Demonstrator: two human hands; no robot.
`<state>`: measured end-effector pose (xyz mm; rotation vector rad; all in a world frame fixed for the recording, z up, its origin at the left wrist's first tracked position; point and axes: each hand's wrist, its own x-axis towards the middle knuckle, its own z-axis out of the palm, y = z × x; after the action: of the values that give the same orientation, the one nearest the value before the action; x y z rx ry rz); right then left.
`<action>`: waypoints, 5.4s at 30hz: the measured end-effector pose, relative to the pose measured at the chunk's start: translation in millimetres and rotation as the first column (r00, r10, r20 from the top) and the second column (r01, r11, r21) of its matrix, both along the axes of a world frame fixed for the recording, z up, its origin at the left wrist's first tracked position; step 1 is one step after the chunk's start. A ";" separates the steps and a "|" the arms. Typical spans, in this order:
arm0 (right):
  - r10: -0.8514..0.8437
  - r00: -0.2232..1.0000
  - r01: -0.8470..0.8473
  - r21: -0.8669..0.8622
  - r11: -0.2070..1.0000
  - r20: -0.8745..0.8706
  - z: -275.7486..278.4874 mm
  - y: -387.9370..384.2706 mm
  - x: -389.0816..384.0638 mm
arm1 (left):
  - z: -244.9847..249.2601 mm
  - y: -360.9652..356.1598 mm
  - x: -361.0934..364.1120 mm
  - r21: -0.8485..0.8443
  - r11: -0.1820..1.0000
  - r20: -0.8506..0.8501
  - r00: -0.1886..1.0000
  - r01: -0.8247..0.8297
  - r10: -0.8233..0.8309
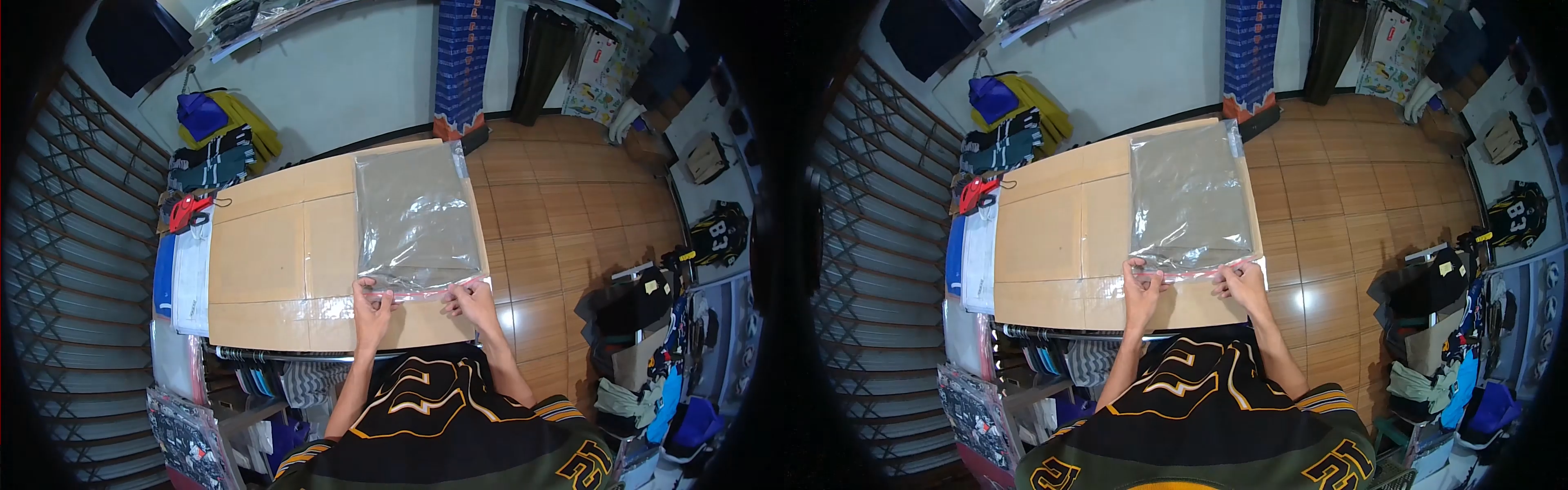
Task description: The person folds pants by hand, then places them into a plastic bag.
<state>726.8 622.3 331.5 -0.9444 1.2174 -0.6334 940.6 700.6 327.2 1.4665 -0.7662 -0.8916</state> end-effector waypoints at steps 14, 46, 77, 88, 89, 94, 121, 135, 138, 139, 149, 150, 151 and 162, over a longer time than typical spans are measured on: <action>0.021 1.000 -0.021 0.011 1.000 -0.004 5.7 -0.6 9.4 | -2.8 -5.0 -7.6 -0.004 1.000 -0.033 0.999 0.012 -0.012; 0.007 0.993 -0.013 -0.042 0.999 -0.120 -2.2 1.8 24.1 | 2.1 -9.6 -13.0 0.008 0.996 -0.040 0.996 0.085 -0.085; -0.086 0.983 0.035 -0.295 0.955 -0.162 -2.5 -48.1 -41.5 | 19.0 -50.7 82.5 0.227 0.956 -0.008 0.981 0.189 -0.192; 0.180 0.982 -0.176 -0.054 0.983 0.060 20.3 -1.7 -230.3 | 24.5 -23.3 -99.7 0.248 0.927 -0.266 0.940 0.282 -0.215; 0.146 0.985 -0.144 -0.021 0.989 0.095 23.3 3.9 -247.8 | 20.0 -24.6 -119.3 0.227 0.932 -0.253 0.941 0.283 -0.224; 0.021 0.983 -0.017 -0.022 1.000 0.180 16.5 28.5 -330.2 | 31.5 -32.6 -210.9 0.284 0.903 -0.172 0.944 0.321 -0.282; -0.420 0.890 0.388 0.190 0.902 0.176 -0.9 -202.9 -438.8 | -3.1 -315.8 -325.6 0.234 0.715 -0.382 0.739 0.659 -0.555; -0.134 0.938 0.125 0.048 0.991 0.321 35.7 -479.8 -316.3 | 63.7 -482.9 -219.6 0.159 0.911 -0.264 0.906 0.380 -0.332; -0.076 0.947 0.065 0.045 0.997 0.312 41.8 -524.9 -293.7 | 68.1 -508.8 -205.6 0.130 0.937 -0.309 0.912 0.323 -0.272; -0.054 0.949 0.045 0.037 0.998 0.310 43.3 -541.6 -286.2 | 67.8 -518.2 -200.9 0.109 0.948 -0.326 0.911 0.300 -0.251; 0.215 0.923 -0.181 -0.133 0.974 0.319 74.2 -735.3 -214.7 | 84.3 -655.4 -151.9 0.037 0.993 -0.251 0.963 0.108 -0.095; 0.231 0.918 -0.193 -0.146 0.970 0.321 79.1 -756.7 -207.4 | 86.5 -672.0 -144.7 0.025 0.995 -0.245 0.966 0.094 -0.085; 0.248 0.932 -0.199 -0.201 0.959 0.265 85.4 -774.8 -200.8 | 88.4 -685.1 -137.8 0.014 0.996 -0.221 0.972 0.090 -0.085; 0.435 0.870 -0.305 -0.441 0.844 0.232 183.2 -915.5 -129.0 | 160.2 -802.7 -84.7 -0.147 0.984 -0.117 0.990 -0.100 0.084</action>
<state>597.8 -293.1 514.7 -1.3172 0.5877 -0.6935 856.0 -102.1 487.5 1.2963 -0.6641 -0.8187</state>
